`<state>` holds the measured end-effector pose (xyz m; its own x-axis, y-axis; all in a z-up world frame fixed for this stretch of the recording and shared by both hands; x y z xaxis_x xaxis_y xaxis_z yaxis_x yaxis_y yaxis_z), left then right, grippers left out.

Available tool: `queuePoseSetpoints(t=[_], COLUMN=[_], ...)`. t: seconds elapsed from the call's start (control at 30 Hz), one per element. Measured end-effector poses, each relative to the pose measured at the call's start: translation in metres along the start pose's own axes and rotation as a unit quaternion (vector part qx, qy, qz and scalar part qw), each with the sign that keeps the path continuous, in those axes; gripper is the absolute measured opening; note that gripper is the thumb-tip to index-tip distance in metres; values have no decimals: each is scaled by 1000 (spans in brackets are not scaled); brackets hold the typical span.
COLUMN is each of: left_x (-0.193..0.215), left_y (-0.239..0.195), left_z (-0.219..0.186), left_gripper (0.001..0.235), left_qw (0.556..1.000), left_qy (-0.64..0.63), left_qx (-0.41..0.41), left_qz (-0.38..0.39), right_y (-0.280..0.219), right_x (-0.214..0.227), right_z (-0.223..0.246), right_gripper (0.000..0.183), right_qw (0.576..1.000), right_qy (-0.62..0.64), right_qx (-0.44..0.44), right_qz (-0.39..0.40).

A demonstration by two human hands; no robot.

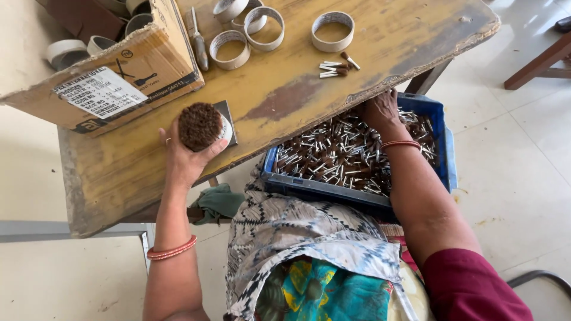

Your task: The person gathers bristle tufts from a tray and packs them into a cardboard ring mold, pressing the tufts down to form a round brush head. They then lift the formed brush head out of the ring, set it aside, and begin gathering more tufts for the next one.

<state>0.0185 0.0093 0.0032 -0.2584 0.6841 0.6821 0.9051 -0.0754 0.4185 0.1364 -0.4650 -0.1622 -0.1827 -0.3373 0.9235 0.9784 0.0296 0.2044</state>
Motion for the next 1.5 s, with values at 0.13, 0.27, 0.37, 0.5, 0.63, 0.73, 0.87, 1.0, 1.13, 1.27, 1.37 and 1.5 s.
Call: queuePoseSetpoints(t=[0.13,0.27,0.37,0.5,0.63,0.73,0.87,1.0,1.13,1.27,1.37,1.5], left_x=[15,34,-3,2,-1,-2,28,8,-3,5,4,19], left_y=[8,20,18,3,5,7,7,11,6,-2,10,8], left_z=[-31,-42,10,-10,-18,-12,-45,-1,20,-6,-31,-43], left_gripper=[97,100,89,109,111,97,85,89,100,118,93,86], left_qw=[993,913,975,992,995,1000,966,942,998,996,995,999], left_qy=[-114,-396,200,-100,-91,15,-253,-318,19,-78,-71,-16], left_qx=[18,40,-58,61,44,14,-10,82,30,34,66,-28], left_qz=[-17,-90,-76,-43,17,22,-57,-62,-59,-36,34,-5], right_y=[3,-2,1,0,-1,0,1,-2,6,20,6,9], right_x=[-6,7,-11,-16,-6,4,-9,-5,-8,-81,-17,-46], right_z=[-12,3,-12,-19,-9,2,-9,-5,-13,-71,-16,-54], right_gripper=[61,52,57,57,55,56,62,52,58,57,57,58], right_qw=[998,999,999,998,1000,1000,997,998,999,994,999,1000], right_qy=[-12,-26,-5,-9,-22,-4,-13,-59,-36,-84,-44,-8], right_qx=[33,-25,22,28,13,3,53,10,10,59,2,3], right_qz=[-47,40,-41,-46,8,1,-63,23,-3,-28,8,-15])
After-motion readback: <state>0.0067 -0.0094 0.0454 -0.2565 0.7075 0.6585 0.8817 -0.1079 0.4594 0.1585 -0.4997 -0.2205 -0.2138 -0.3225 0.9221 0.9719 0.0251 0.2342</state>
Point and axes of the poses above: each hand's wrist, its own y-axis towards the middle knuckle, its own x-axis out of the back of the hand, z = x × y, the point moved 3 cm from there along y, towards the middle knuckle, and after that the axes turned 1 degree about -y, right-handed, at the moved point
